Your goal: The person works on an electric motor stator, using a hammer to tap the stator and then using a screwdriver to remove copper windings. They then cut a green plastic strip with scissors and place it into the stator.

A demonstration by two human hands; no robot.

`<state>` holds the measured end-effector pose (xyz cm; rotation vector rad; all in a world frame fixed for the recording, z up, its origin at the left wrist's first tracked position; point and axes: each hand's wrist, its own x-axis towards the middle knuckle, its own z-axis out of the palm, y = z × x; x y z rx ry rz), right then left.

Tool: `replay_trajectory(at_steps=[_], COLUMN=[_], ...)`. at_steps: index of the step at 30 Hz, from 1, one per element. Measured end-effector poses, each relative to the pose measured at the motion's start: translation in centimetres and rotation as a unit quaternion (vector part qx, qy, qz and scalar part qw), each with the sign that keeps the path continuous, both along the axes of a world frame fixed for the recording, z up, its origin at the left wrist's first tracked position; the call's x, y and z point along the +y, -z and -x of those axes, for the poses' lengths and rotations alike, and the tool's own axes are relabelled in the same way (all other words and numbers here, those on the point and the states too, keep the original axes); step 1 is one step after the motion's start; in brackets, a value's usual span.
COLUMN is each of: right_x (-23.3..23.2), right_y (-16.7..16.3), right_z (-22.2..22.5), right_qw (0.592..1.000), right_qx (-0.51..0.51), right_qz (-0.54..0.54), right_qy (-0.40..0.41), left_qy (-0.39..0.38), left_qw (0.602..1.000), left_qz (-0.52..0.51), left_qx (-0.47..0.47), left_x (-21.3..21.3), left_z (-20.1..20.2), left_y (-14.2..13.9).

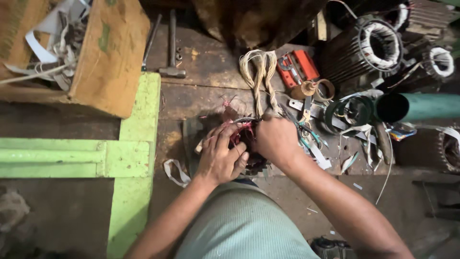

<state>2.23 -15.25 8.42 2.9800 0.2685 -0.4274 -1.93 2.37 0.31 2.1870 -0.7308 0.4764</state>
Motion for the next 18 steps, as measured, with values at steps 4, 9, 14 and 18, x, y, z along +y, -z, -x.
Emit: replay_trajectory(at_steps=[4, 9, 14, 18], right_x=[0.0, -0.2, 3.2, 4.1], right_y=[0.9, 0.8, -0.1, -0.5], right_z=[0.7, 1.8, 5.0, 4.4], right_qw=[0.995, 0.981, 0.976, 0.989], right_qx=[-0.066, -0.137, -0.196, -0.141], right_qz=[0.013, -0.011, -0.004, 0.004], right_qy=[-0.071, -0.134, -0.099, -0.037], left_qy=[-0.001, 0.032, 0.087, 0.125], left_qw=[1.0, 0.999, 0.994, 0.989], left_qz=[0.023, 0.04, 0.061, 0.073], left_qx=[-0.014, -0.005, -0.007, 0.012], left_x=[-0.1, 0.4, 3.7, 4.5], left_z=[0.0, 0.2, 0.2, -1.0], left_y=[0.4, 1.0, 1.2, 0.8])
